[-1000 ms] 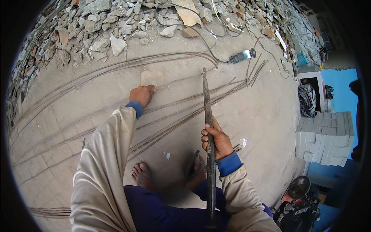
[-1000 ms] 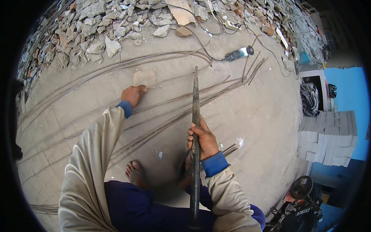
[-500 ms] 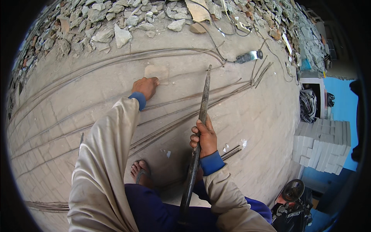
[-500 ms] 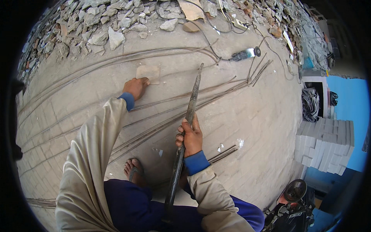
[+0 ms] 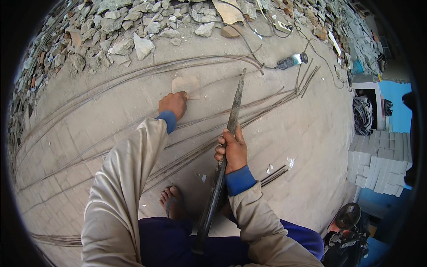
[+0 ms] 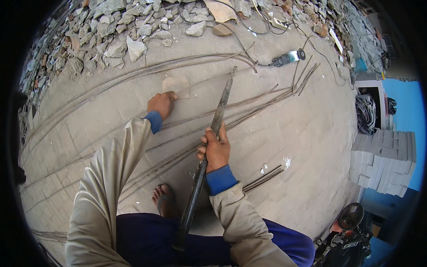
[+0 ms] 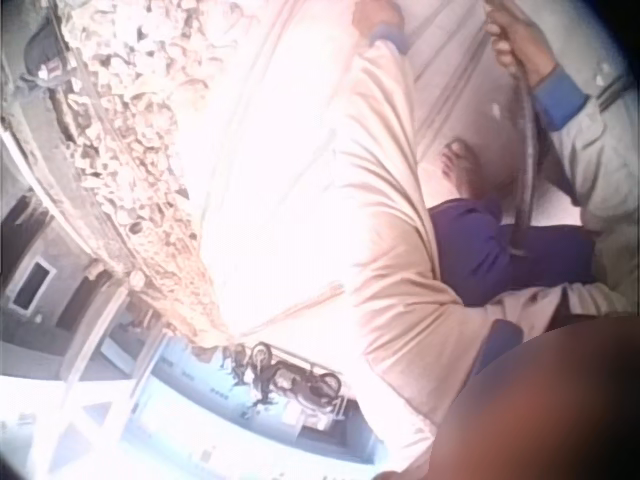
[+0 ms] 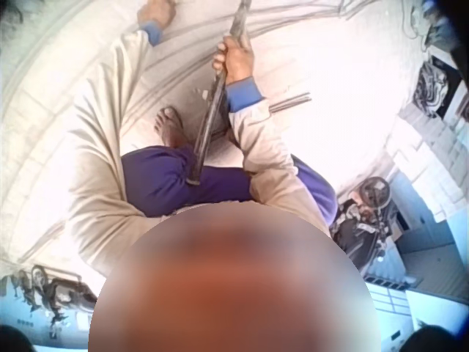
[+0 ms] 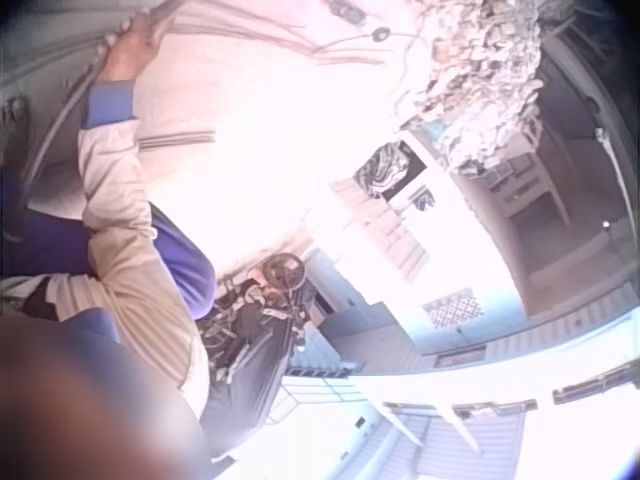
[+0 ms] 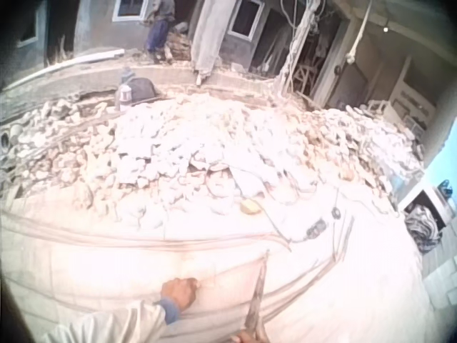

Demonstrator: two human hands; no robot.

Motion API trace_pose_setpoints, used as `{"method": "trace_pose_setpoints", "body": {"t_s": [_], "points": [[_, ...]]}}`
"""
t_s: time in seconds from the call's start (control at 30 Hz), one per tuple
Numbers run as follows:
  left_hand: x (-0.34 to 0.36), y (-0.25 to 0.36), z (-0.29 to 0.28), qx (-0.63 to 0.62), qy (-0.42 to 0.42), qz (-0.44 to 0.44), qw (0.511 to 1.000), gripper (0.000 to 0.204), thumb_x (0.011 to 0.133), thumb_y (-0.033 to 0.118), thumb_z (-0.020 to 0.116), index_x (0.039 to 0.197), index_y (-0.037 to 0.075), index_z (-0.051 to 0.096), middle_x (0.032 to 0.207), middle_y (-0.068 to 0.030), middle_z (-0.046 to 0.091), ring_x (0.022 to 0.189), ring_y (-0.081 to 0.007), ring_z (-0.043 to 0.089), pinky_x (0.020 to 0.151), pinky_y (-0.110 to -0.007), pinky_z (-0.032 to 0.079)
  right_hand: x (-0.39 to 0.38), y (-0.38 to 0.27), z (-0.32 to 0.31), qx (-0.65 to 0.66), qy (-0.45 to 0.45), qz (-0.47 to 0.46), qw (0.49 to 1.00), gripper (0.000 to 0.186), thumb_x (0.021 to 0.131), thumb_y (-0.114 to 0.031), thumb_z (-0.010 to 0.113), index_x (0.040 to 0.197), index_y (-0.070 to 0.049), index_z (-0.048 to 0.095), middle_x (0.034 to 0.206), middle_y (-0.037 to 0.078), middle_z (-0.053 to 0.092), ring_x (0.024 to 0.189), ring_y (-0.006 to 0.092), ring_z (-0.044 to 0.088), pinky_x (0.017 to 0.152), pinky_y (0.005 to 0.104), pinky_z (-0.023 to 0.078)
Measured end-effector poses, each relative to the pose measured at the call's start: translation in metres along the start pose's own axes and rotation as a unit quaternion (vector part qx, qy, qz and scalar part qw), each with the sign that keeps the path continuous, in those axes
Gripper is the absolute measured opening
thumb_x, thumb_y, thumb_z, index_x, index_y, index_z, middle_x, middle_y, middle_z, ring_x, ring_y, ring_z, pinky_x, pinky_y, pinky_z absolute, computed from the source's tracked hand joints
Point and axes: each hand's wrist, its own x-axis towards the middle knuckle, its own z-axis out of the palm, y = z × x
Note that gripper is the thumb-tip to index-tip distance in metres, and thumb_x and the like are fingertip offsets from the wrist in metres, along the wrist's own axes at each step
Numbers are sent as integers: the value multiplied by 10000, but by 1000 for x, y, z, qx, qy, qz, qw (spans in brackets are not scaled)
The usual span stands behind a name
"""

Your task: The person measures and cuts metal rods using a tape measure and angle grinder. They align rods on the floor, mark lengths, and cut them to size while sitting cross-legged.

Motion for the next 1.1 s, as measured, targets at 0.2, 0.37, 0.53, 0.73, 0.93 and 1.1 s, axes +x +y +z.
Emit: {"method": "trace_pose_setpoints", "body": {"t_s": [0.2, 0.37, 0.53, 0.73, 0.93, 1.1], "points": [[-10, -2, 10, -1, -6, -14, 1000, 334, 1089, 376, 544, 1178, 140, 763, 1011, -179, 784, 983, -369, 750, 905, -502, 572, 4, 12, 7, 5, 18, -3, 1000, 711, 1056, -146, 621, 1671, -215, 271, 800, -9, 536, 534, 93, 466, 444, 275, 412], [1, -10, 0, -18, -11, 60, 998, 325, 1087, 371, 541, 1174, 156, 769, 1020, -178, 783, 984, -379, 744, 900, -500, 569, -6, -14, -28, -19, -20, 36, 999, 724, 1079, -174, 583, 1699, -297, 232, 797, -11, 532, 530, 79, 460, 439, 253, 397], [-2, -13, -8, -27, 10, 100, 995, 308, 1080, 377, 553, 1156, 176, 773, 999, -179, 777, 937, -402, 739, 867, -509, 572, -25, -26, -70, -35, -7, 37, 999, 573, 1106, -218, 557, 1643, -309, 379, 790, -5, 538, 511, 74, 442, 435, 237, 371], [-9, -11, -5, -18, -3, 109, 994, 288, 1080, 346, 568, 1144, 146, 764, 966, -170, 780, 930, -387, 744, 874, -500, 573, -28, -87, -135, -165, -23, 56, 984, 504, 1126, -342, 533, 1608, -286, 400, 775, 0, 529, 480, 65, 410, 411, 220, 355], [-24, -16, 17, -18, -24, 145, 989, 308, 1081, 324, 561, 1100, 87, 758, 974, -181, 774, 905, -389, 736, 865, -496, 570, 7, -150, -206, -220, 0, 91, 971, 442, 1113, -388, 548, 1536, -293, 457, 753, -18, 508, 476, 54, 404, 401, 212, 350], [-21, -21, 23, -13, -80, 177, 981, 301, 1075, 280, 569, 1031, 35, 737, 908, -189, 757, 855, -384, 732, 834, -475, 562, 24, -174, -253, -292, -8, 96, 952, 504, 1120, -393, 528, 1603, -339, 396, 747, -8, 503, 467, 62, 362, 398, 232, 314]]}}
